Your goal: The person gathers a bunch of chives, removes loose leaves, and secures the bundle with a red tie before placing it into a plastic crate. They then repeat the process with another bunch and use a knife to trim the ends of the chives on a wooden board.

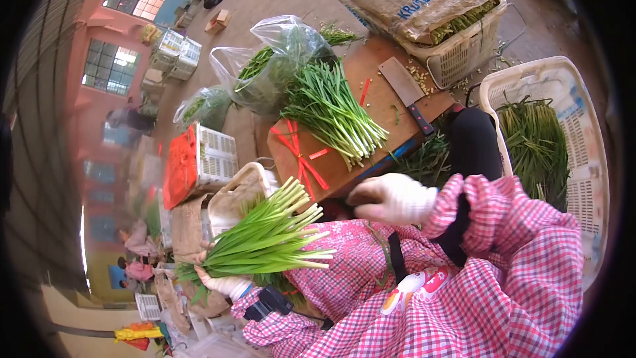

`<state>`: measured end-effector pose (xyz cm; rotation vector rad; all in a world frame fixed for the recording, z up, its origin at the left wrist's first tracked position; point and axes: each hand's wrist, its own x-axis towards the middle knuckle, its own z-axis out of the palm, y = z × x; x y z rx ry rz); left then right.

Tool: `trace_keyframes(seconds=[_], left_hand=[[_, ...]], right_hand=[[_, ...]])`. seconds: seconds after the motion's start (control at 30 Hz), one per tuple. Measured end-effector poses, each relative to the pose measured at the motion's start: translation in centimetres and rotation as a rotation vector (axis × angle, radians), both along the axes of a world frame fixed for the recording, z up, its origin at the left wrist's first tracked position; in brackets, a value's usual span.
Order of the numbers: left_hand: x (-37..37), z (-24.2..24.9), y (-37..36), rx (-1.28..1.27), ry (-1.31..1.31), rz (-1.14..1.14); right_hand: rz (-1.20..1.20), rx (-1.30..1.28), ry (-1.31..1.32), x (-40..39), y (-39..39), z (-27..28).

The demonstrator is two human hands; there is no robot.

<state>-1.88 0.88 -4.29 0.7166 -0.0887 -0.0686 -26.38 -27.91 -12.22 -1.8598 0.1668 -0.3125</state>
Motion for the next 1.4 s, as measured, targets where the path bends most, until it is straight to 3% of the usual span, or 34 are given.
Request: trace_keyframes(seconds=[0.07,0.2,0.23,0.33,0.4,0.43,0.53,0.6,0.63,0.73,0.87,1.07,1.13,1.2,1.23,1.27,1.33,1.4], left_hand=[[-0.7,0.2,-1.0,-0.019,-0.070,-0.053],[-1.5,0.9,-2.6,-0.032,-0.167,-0.152],[-1.2,0.8,-2.6,-0.119,-0.229,-0.315],[-2.4,1.6,-3.8,-0.071,-0.157,-0.203],[-1.7,0.8,-3.5,-0.102,-0.143,-0.241],[-2.3,1.2,-4.2,-0.183,-0.100,-0.232],[-1.8,1.1,-4.5,-0.208,-0.094,-0.257],[-1.5,0.7,-5.0,-0.336,-0.074,-0.370],[-1.7,0.6,-5.2,-0.370,-0.058,-0.389],[-3.0,1.0,-6.5,-0.405,-0.017,-0.416],[-2.6,0.3,-7.2,-0.413,-0.031,-0.516],[-3.8,0.5,-8.1,-0.212,-0.091,-0.514],[-3.4,0.8,-7.6,-0.141,-0.021,-0.407],[-2.8,1.8,-7.6,-0.282,-0.015,-0.453],[-1.6,1.4,-6.8,-0.168,-0.030,-0.358],[-0.6,1.4,-6.2,-0.169,-0.027,-0.349],[0.5,1.6,-5.3,-0.037,-0.095,-0.213],[2.5,0.6,-2.8,-0.088,-0.097,-0.207]], right_hand=[[-0.024,0.616,0.146,2.1,1.9,0.8],[-0.036,1.162,0.051,6.6,5.5,-2.4],[-0.064,1.153,0.077,7.2,6.2,-3.1],[-0.086,1.291,0.146,7.7,6.7,-3.0],[-0.017,1.464,0.062,7.1,6.9,-3.0],[0.166,1.637,-0.093,6.9,7.0,-3.9],[0.253,1.470,-0.044,5.6,6.4,-5.1],[0.137,1.208,-0.057,6.3,6.5,-6.2],[0.175,1.628,-0.027,5.6,6.1,-5.4],[0.082,1.675,0.004,5.7,5.8,-4.6],[-0.020,1.538,0.047,5.9,6.2,-6.7],[-0.127,1.601,0.093,5.9,6.1,-5.8],[0.097,1.561,-0.128,6.1,5.8,-7.9],[0.151,1.437,-0.124,5.0,5.2,-6.9],[0.135,1.472,-0.144,4.0,4.8,-4.6],[0.309,1.495,-0.272,3.7,4.1,-5.8],[0.579,1.307,-0.404,2.3,1.9,-4.7],[0.620,0.988,-0.150,0.2,-1.2,-3.5]])
